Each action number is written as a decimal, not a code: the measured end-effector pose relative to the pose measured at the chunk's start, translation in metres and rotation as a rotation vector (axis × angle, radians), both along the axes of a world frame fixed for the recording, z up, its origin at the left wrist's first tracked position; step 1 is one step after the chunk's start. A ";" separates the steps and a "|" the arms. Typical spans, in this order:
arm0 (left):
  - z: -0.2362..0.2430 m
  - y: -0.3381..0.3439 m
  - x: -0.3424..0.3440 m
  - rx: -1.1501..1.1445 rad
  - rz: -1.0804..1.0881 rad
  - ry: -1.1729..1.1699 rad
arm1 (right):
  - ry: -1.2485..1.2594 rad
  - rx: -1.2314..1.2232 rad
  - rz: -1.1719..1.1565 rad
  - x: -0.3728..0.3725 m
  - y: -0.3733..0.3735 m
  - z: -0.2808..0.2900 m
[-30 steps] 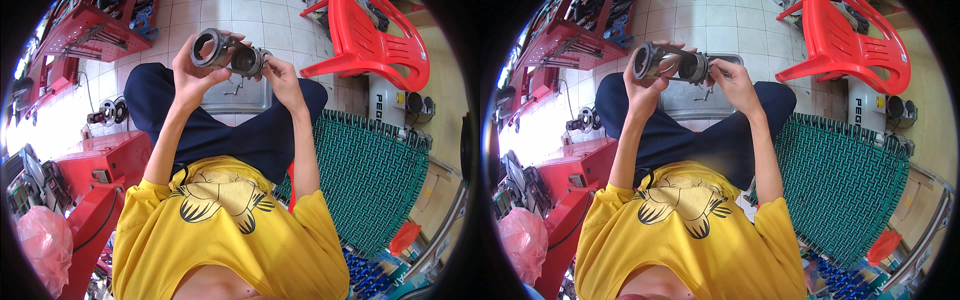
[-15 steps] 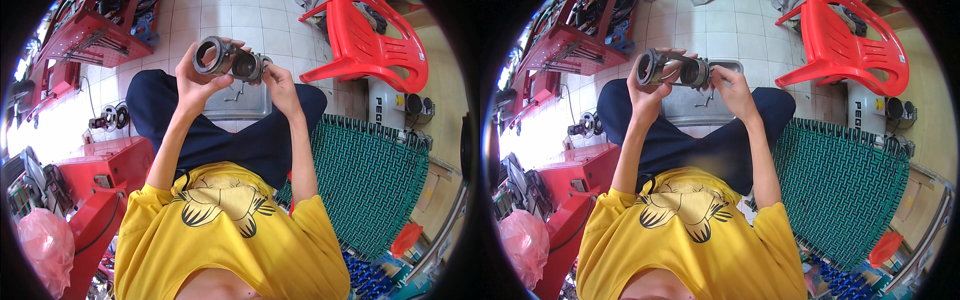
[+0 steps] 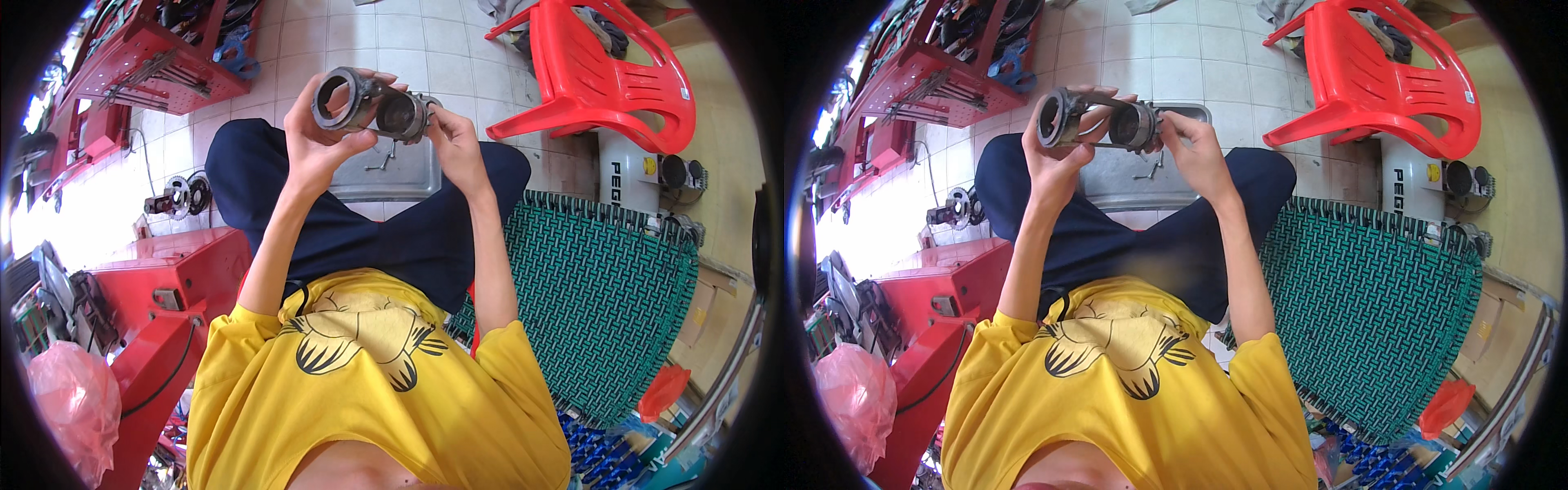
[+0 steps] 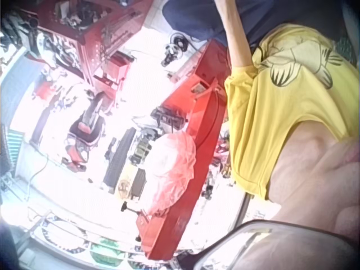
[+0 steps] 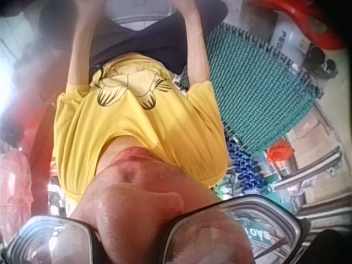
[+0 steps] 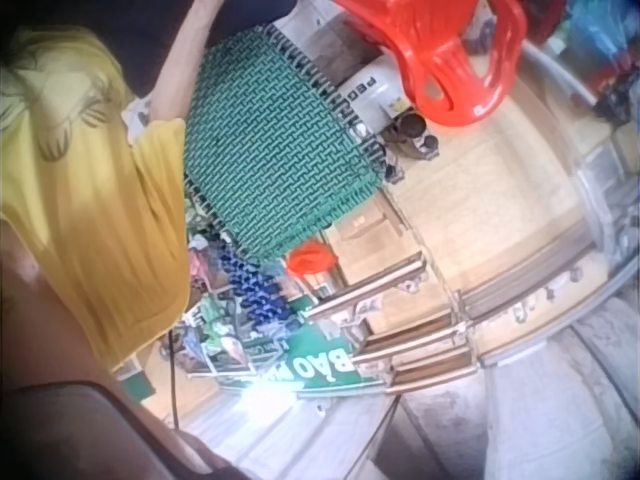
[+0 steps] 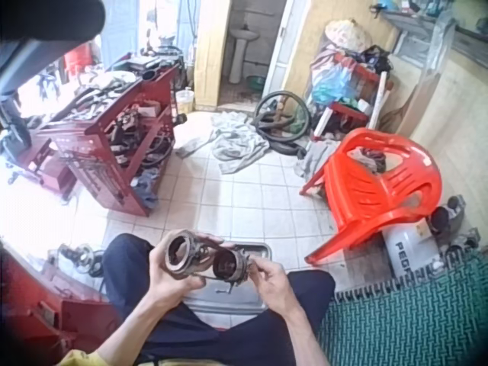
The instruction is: The person manipulates motorcycle engine components, including a piston and a cylinder-like housing, by hand over a metal tray. They turn the assembly over and handle small screws.
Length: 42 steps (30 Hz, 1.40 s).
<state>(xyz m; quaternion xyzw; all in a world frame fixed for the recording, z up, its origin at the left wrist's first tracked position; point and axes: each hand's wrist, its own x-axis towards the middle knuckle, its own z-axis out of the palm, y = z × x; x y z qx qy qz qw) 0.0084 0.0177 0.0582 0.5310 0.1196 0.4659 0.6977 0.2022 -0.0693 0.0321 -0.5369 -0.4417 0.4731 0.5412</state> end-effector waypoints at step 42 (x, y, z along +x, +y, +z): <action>0.000 -0.002 0.002 -0.096 -0.005 -0.096 | -0.175 0.156 -0.120 0.002 0.000 -0.009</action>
